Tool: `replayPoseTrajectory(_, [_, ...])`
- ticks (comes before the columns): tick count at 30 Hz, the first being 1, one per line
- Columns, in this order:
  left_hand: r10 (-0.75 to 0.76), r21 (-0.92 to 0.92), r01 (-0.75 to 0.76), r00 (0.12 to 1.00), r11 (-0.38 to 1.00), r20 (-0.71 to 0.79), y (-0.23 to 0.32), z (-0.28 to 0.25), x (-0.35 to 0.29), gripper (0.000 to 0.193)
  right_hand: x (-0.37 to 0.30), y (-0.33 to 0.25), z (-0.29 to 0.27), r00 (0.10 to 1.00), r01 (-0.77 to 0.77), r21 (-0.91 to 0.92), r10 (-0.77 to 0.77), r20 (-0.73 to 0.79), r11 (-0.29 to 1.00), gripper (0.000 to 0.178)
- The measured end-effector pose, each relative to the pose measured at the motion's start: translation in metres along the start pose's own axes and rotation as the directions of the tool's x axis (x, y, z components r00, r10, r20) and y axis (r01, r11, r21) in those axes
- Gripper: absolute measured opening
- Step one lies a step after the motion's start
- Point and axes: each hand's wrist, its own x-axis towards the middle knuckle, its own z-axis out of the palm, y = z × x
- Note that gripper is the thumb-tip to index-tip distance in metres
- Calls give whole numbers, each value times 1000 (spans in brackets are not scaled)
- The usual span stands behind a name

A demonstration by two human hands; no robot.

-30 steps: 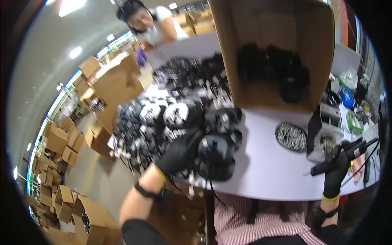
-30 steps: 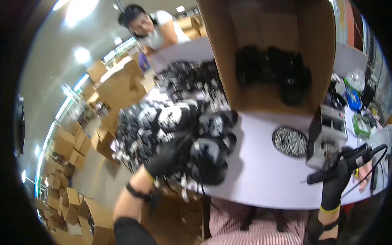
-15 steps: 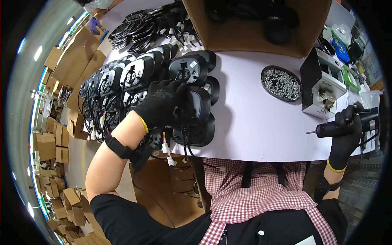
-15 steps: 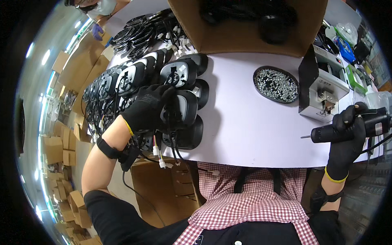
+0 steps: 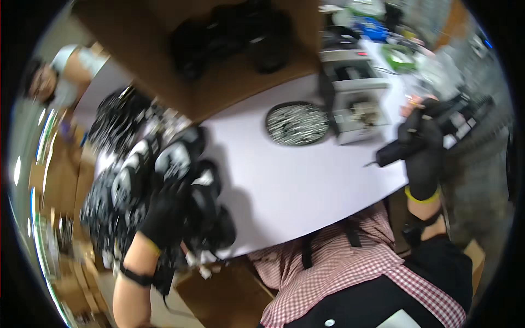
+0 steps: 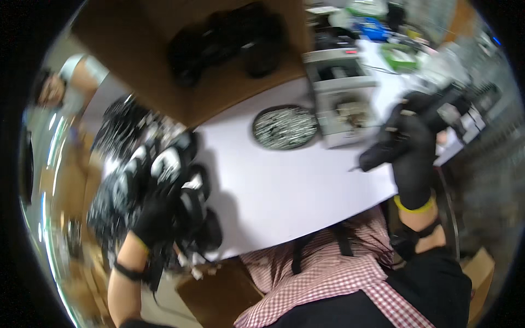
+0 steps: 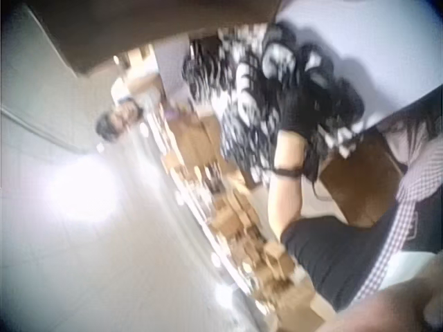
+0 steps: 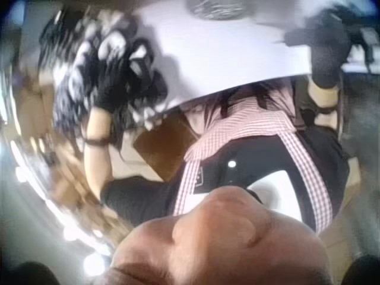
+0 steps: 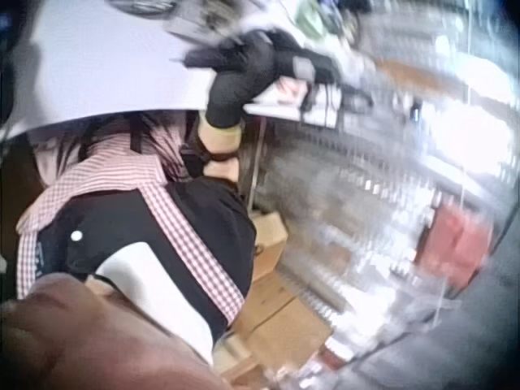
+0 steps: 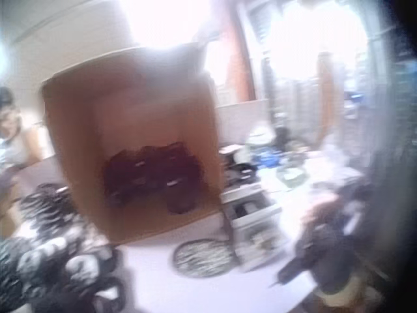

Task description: The recorder uses an electric screwdriver to attach components to a plastic base at a manufacturing workstation.

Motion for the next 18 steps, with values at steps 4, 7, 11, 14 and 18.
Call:
replayPoseTrajectory(4, [-130,-42,138,980,990,147,16,-6,2,91,-1,-15,12,990,115,-4,-114,81,993,25])
replayPoseTrajectory(7, [-166,81,161,984,984,65,15,-6,-3,93,3,-29,1,980,162,15,-163,114,987,24])
replayPoseTrajectory(11, [-132,39,132,991,991,-4,88,-55,30,89,26,-35,7,960,238,41,-241,142,970,22])
replayPoseTrajectory(14, [40,-85,-48,995,995,-95,129,-18,82,85,26,-38,3,990,77,-196,-52,132,978,24])
replayPoseTrajectory(18, [101,-154,-140,966,978,-237,181,38,122,78,12,-23,-9,900,-234,-540,391,195,808,27])
